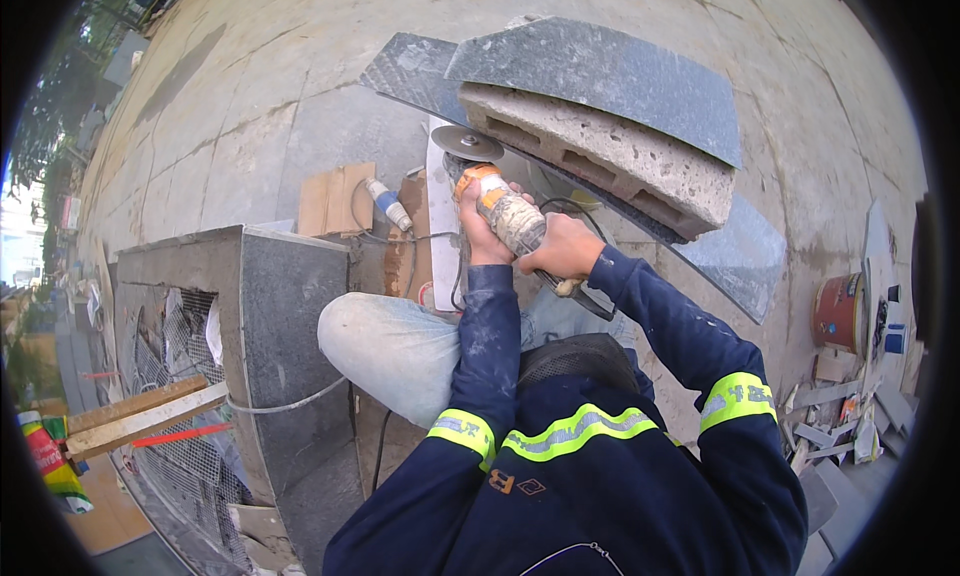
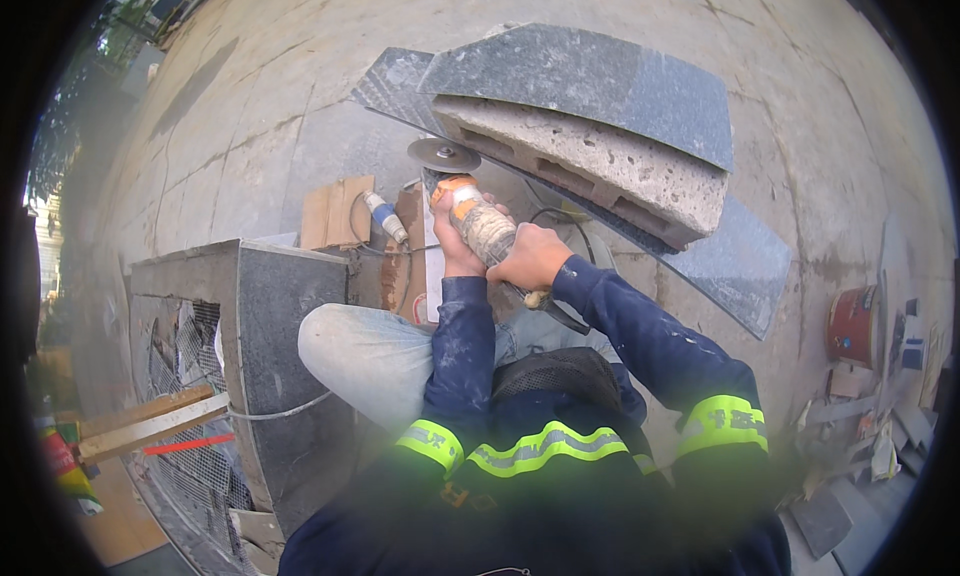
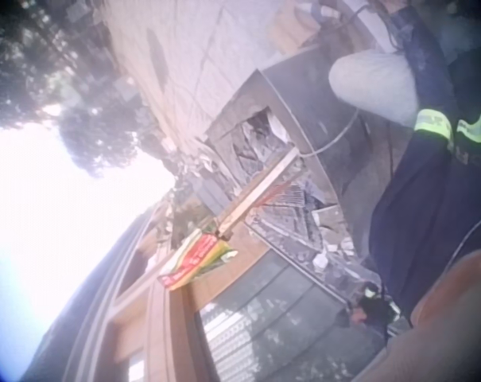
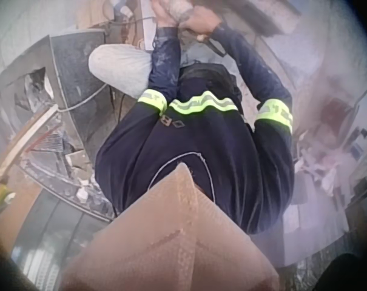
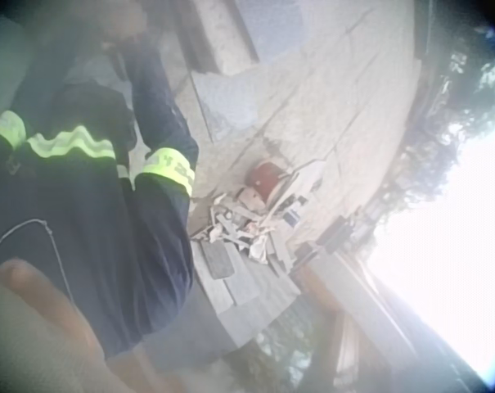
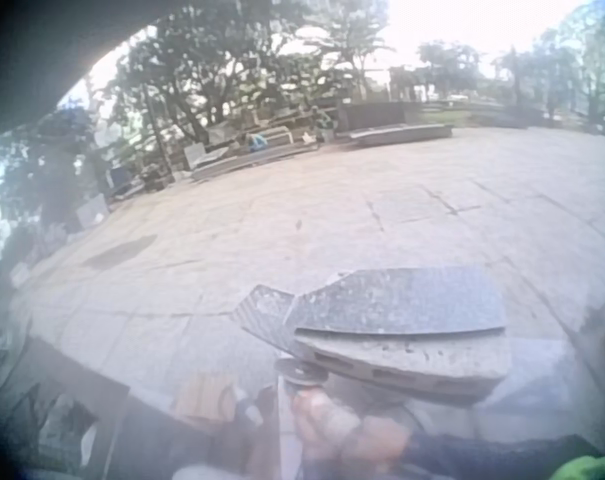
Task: The person uses an angle grinder to cut a dark stone slab resting on a cinder block. The person holds the tool with both hands and guides it along the slab's edge, generating dust as the cut progresses.
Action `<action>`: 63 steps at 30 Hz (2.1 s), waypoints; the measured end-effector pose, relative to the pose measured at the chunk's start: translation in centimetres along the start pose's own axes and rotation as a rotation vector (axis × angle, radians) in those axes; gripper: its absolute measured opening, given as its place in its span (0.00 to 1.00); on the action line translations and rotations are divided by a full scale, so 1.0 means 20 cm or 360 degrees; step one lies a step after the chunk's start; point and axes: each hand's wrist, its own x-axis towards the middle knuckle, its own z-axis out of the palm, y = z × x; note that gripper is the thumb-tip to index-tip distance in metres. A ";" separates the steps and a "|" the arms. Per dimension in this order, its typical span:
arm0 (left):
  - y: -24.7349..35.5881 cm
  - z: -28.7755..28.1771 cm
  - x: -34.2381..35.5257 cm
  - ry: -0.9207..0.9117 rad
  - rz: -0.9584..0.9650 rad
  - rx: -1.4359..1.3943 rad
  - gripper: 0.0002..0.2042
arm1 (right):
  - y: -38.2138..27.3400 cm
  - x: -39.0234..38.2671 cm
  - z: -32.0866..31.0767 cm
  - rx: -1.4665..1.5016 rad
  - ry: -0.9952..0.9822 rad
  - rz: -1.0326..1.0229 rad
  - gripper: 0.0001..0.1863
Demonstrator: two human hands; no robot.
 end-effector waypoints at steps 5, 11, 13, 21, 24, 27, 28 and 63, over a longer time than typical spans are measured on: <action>0.01 0.02 0.00 0.0024 0.0080 0.0067 0.25 | 0.01 0.03 0.00 0.0046 -0.0022 -0.0020 0.35; 0.05 -0.03 0.08 0.0085 0.0083 0.0011 0.26 | -0.02 0.10 -0.01 0.0032 -0.0041 -0.0001 0.35; 0.08 -0.04 0.11 0.0077 0.0098 0.0002 0.24 | -0.02 0.15 -0.01 0.0015 -0.0075 0.0013 0.36; 0.15 -0.12 0.25 0.0049 0.0083 -0.0056 0.24 | -0.03 0.31 0.00 0.0005 -0.0037 0.0061 0.33; 0.15 -0.14 0.28 0.0048 0.0104 -0.0039 0.24 | -0.02 0.32 0.01 -0.0017 0.0007 0.0044 0.31; 0.14 -0.11 0.24 0.0052 0.0091 -0.0057 0.24 | -0.01 0.29 0.01 -0.0004 0.0011 0.0007 0.30; 0.13 -0.09 0.22 0.0060 0.0080 -0.0061 0.25 | -0.01 0.27 0.01 0.0005 0.0009 -0.0008 0.30; 0.00 -0.02 0.05 0.0063 0.0088 0.0021 0.27 | 0.04 0.08 0.02 -0.0005 -0.0009 -0.0034 0.35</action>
